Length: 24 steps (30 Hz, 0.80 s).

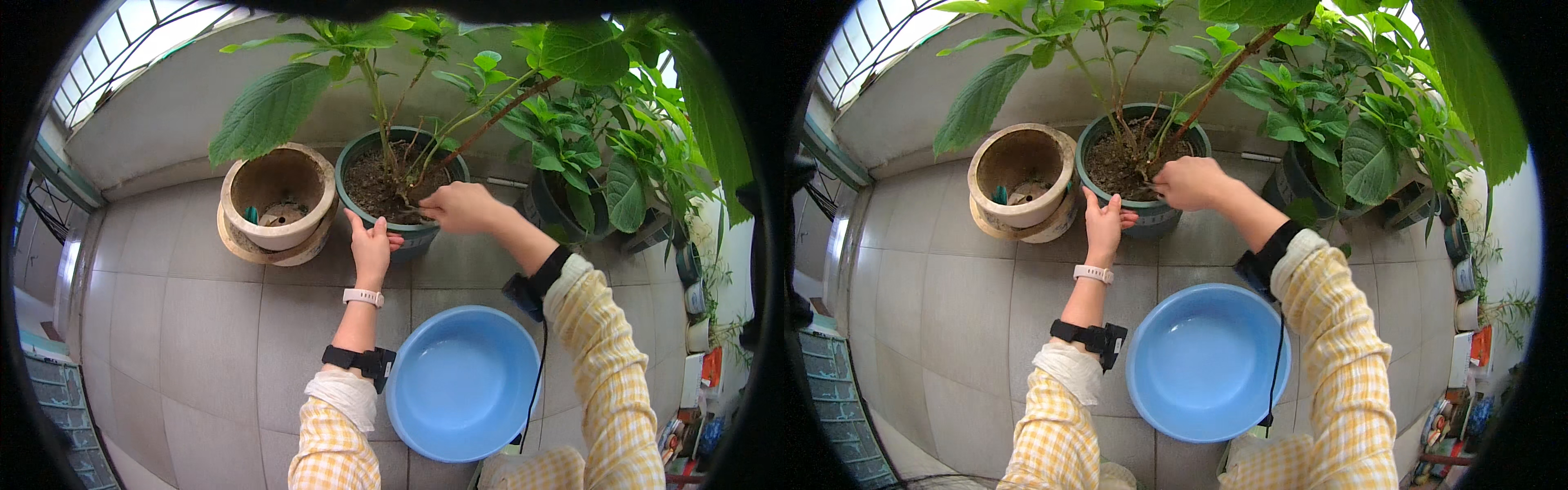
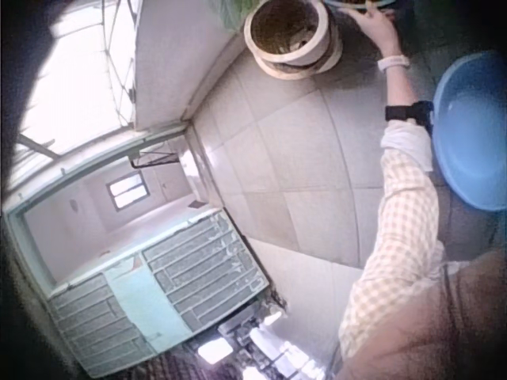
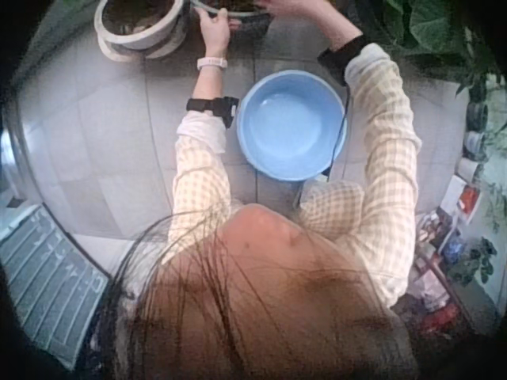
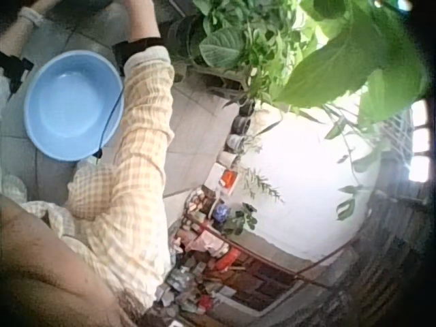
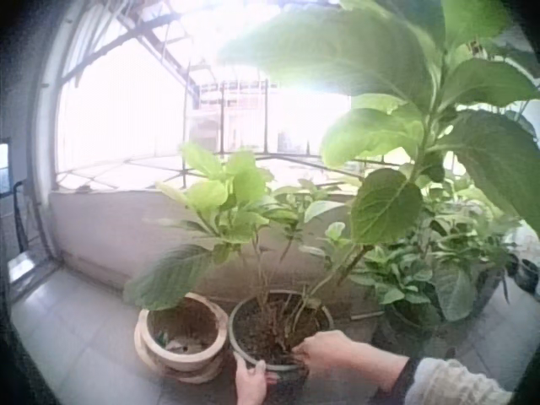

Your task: The person sits on a tiled balcony and removes dried leaves from a potted plant, then disposes of them. They inspect the soil of a Monstera plant and later loosen the soil around another potted plant using their fingers.

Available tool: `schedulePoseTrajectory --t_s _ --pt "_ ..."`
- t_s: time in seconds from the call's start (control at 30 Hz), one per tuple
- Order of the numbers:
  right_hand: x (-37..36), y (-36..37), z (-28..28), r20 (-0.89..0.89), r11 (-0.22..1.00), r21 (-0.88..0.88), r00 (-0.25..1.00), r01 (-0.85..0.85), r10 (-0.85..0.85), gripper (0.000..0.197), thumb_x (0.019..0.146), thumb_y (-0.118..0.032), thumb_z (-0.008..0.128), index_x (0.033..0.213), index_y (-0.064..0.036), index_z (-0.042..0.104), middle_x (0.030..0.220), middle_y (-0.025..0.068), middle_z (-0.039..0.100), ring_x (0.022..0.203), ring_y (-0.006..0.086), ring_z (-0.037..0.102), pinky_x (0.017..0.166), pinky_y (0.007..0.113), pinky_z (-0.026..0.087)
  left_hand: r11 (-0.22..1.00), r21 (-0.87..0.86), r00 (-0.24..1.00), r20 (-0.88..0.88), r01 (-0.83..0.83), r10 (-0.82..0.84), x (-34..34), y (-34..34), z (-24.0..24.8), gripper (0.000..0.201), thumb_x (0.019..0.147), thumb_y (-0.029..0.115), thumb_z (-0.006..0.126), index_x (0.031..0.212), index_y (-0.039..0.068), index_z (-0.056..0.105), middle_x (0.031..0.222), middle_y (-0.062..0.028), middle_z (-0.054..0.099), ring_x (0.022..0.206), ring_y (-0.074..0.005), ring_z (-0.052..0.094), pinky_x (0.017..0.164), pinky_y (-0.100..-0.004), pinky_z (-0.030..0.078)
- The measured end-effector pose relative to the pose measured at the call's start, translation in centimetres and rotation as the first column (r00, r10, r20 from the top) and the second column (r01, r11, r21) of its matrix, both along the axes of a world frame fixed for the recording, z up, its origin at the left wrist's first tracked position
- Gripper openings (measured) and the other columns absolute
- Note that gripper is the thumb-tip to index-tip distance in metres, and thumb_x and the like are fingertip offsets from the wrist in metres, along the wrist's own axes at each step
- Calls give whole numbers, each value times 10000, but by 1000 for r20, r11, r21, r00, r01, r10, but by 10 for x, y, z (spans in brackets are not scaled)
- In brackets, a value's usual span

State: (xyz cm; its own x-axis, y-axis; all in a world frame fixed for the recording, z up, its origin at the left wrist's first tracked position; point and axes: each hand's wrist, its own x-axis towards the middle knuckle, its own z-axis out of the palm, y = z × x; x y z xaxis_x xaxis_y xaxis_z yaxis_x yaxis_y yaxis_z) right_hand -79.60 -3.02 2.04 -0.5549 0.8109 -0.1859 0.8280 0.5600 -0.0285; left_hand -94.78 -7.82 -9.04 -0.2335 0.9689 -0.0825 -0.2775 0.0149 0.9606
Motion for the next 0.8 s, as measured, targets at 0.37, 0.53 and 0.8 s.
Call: schedulePoseTrajectory --t_s 0.37,0.53,0.8 --pt "-7 9 -22 111 981 -53 975 -187 192 236 845 -240 468 1014 -140 599 787 120 645 748 311 629 625 442 493 999 -30 999 -14 40 -40 -6 0 4 767 901 108 465 1383 45 -129 685 -111 613 539 -156 595 485 -259 493" --pt "13 9 -13 35 990 -31 990 -137 138 255 845 -256 475 1045 -176 613 800 126 640 762 323 619 642 439 486 994 -106 954 -297 19 -49 -9 -5 15 828 873 144 517 1391 77 -125 663 -102 614 535 -145 593 477 -263 481" --pt "-54 10 -33 -89 999 38 996 -24 27 217 818 -245 485 943 -142 629 798 127 644 758 320 622 634 438 491 989 -117 992 -78 85 -95 -10 3 9 838 886 142 507 1383 83 -165 677 -89 598 533 -134 559 477 -242 461"
